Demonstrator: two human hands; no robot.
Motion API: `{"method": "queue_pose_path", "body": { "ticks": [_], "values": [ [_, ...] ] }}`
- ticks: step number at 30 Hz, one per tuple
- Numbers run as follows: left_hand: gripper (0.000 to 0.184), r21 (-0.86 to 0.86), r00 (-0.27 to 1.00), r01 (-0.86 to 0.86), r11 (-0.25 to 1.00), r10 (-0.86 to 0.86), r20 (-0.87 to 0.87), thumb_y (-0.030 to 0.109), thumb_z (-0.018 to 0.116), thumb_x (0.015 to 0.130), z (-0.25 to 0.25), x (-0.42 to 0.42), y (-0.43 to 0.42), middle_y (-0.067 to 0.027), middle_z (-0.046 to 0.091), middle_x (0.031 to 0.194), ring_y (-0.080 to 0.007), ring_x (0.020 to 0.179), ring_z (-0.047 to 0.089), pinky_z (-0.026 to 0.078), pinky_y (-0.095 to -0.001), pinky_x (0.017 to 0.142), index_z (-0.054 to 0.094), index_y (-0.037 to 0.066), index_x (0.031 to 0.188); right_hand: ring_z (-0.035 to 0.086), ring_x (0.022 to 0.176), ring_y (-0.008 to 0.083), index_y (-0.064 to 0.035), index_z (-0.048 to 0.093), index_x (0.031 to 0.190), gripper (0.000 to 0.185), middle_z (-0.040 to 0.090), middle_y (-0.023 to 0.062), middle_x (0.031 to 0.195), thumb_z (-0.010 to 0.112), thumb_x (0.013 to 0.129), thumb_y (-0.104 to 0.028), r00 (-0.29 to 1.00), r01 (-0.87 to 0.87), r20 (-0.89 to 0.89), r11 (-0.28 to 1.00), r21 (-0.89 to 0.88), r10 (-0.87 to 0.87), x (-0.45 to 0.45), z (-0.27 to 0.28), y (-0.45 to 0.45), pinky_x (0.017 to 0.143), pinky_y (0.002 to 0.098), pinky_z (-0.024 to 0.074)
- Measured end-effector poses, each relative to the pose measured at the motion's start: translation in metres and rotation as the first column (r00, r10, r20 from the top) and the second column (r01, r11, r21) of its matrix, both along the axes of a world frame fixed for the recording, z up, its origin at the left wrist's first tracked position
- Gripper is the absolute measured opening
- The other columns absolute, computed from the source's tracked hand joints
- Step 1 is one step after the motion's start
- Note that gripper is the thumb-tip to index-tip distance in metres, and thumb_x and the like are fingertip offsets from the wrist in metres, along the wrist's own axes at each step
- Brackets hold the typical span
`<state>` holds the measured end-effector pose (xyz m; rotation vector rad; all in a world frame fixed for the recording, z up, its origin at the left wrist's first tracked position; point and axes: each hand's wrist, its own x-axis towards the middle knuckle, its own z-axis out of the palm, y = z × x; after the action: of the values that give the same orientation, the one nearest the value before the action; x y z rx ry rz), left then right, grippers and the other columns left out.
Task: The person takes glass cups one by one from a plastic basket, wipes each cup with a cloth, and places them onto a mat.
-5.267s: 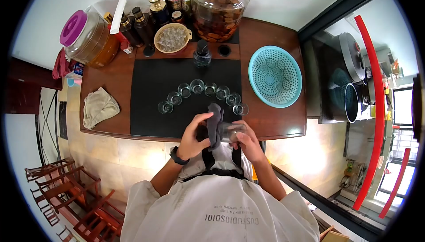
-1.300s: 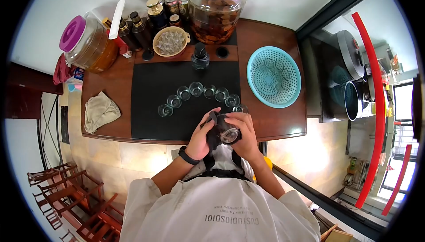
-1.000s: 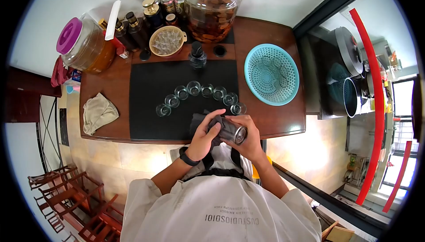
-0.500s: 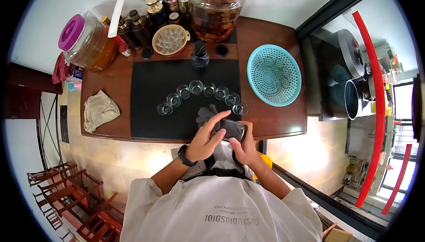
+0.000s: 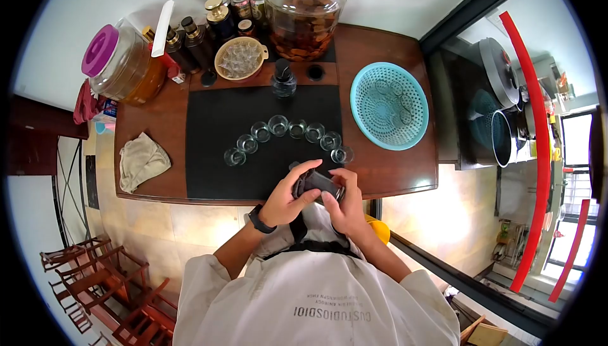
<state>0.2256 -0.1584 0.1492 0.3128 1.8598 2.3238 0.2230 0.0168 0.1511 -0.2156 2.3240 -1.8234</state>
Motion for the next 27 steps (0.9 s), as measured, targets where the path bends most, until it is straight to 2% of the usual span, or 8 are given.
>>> {"method": "queue_pose_path", "body": {
  "ticks": [7, 9, 11, 14, 19, 22, 25, 27],
  "values": [
    [0.035, -0.344, 0.936, -0.056, 0.937, -0.071, -0.344, 0.015, 0.065, 0.087, 0.007, 0.002, 0.004, -0.0155, 0.065, 0.104, -0.0254, 0.089, 0.066, 0.050, -0.0316, 0.080, 0.056, 0.000, 0.118, 0.053, 0.067, 0.0148, 0.0003, 0.050, 0.103, 0.021, 0.056, 0.0095, 0.079, 0.048, 0.089, -0.016, 0.978, 0.059, -0.191, 0.987, -0.150, -0.087, -0.005, -0.006, -0.004, 0.061, 0.0297, 0.0449],
    [0.030, -0.421, 0.931, -0.036, 0.906, -0.123, -0.344, 0.013, 0.065, 0.086, 0.002, 0.004, 0.004, -0.0164, 0.066, 0.101, -0.0300, 0.085, 0.066, 0.051, -0.0337, 0.075, 0.058, 0.000, 0.112, 0.047, 0.063, 0.0079, -0.0016, 0.049, 0.104, 0.018, 0.053, 0.0041, 0.077, 0.047, 0.091, -0.015, 0.852, 0.209, 0.524, 0.906, -0.367, 0.016, -0.007, 0.003, 0.002, 0.055, 0.0226, 0.0379],
    [0.027, -0.371, 0.952, -0.100, 0.923, -0.021, -0.306, 0.012, 0.064, 0.087, -0.002, 0.002, 0.008, -0.0150, 0.067, 0.101, -0.0266, 0.077, 0.066, 0.051, -0.0322, 0.071, 0.058, 0.001, 0.110, 0.041, 0.060, 0.0041, -0.0031, 0.049, 0.106, 0.019, 0.050, 0.0009, 0.076, 0.048, 0.092, -0.016, 0.784, 0.300, 0.620, 0.871, -0.389, 0.007, -0.005, -0.003, -0.006, 0.051, 0.0194, 0.0312],
    [0.017, -0.094, 0.973, -0.227, 0.969, 0.229, 0.016, 0.011, 0.055, 0.093, -0.002, -0.004, 0.017, -0.0088, 0.062, 0.097, -0.0106, 0.083, 0.056, 0.045, -0.0243, 0.074, 0.056, 0.002, 0.107, 0.057, 0.070, 0.0174, -0.0001, 0.049, 0.109, 0.028, 0.059, 0.0131, 0.088, 0.057, 0.086, -0.015, 0.975, 0.098, -0.199, 0.995, 0.000, -0.096, -0.003, -0.006, -0.014, 0.062, 0.0303, 0.0476],
    [0.018, -0.135, 0.972, -0.225, 0.965, 0.214, -0.093, 0.010, 0.053, 0.094, 0.005, 0.001, 0.022, -0.0079, 0.062, 0.093, -0.0085, 0.077, 0.055, 0.045, -0.0237, 0.070, 0.056, 0.001, 0.109, 0.058, 0.078, 0.0199, 0.0039, 0.049, 0.107, 0.028, 0.060, 0.0160, 0.091, 0.055, 0.086, -0.014, 0.909, 0.058, -0.415, 0.998, 0.030, -0.041, 0.001, -0.022, -0.008, 0.070, 0.0312, 0.0475],
    [0.021, -0.319, 0.933, -0.221, 0.922, 0.104, -0.346, 0.010, 0.064, 0.087, 0.002, 0.003, 0.020, -0.0113, 0.067, 0.085, -0.0180, 0.072, 0.066, 0.050, -0.0278, 0.064, 0.059, 0.001, 0.105, 0.050, 0.072, 0.0107, -0.0020, 0.050, 0.102, 0.030, 0.056, 0.0045, 0.085, 0.042, 0.094, -0.029, 0.979, 0.203, 0.049, 0.939, -0.279, -0.198, 0.005, -0.020, -0.014, 0.062, 0.0266, 0.0434],
    [0.018, -0.397, 0.900, -0.234, 0.888, 0.044, -0.433, 0.010, 0.066, 0.085, -0.005, -0.003, 0.019, -0.0111, 0.068, 0.082, -0.0204, 0.066, 0.065, 0.049, -0.0285, 0.059, 0.061, 0.003, 0.101, 0.046, 0.072, 0.0044, -0.0135, 0.051, 0.098, 0.027, 0.051, -0.0013, 0.084, 0.035, 0.098, -0.036, 0.598, 0.575, 0.800, 0.721, -0.387, -0.048, 0.000, 0.005, -0.018, 0.059, 0.0234, 0.0376],
    [0.015, -0.239, 0.906, -0.302, 0.923, 0.200, -0.373, 0.011, 0.066, 0.085, -0.010, -0.003, 0.024, -0.0084, 0.066, 0.075, -0.0169, 0.056, 0.061, 0.046, -0.0267, 0.052, 0.062, 0.004, 0.098, 0.048, 0.069, 0.0087, -0.0091, 0.050, 0.100, 0.030, 0.053, -0.0003, 0.082, 0.038, 0.097, -0.037, 0.776, 0.374, 0.619, 0.878, -0.298, -0.120, 0.008, -0.012, -0.016, 0.058, 0.0253, 0.0392]
  ]
}}
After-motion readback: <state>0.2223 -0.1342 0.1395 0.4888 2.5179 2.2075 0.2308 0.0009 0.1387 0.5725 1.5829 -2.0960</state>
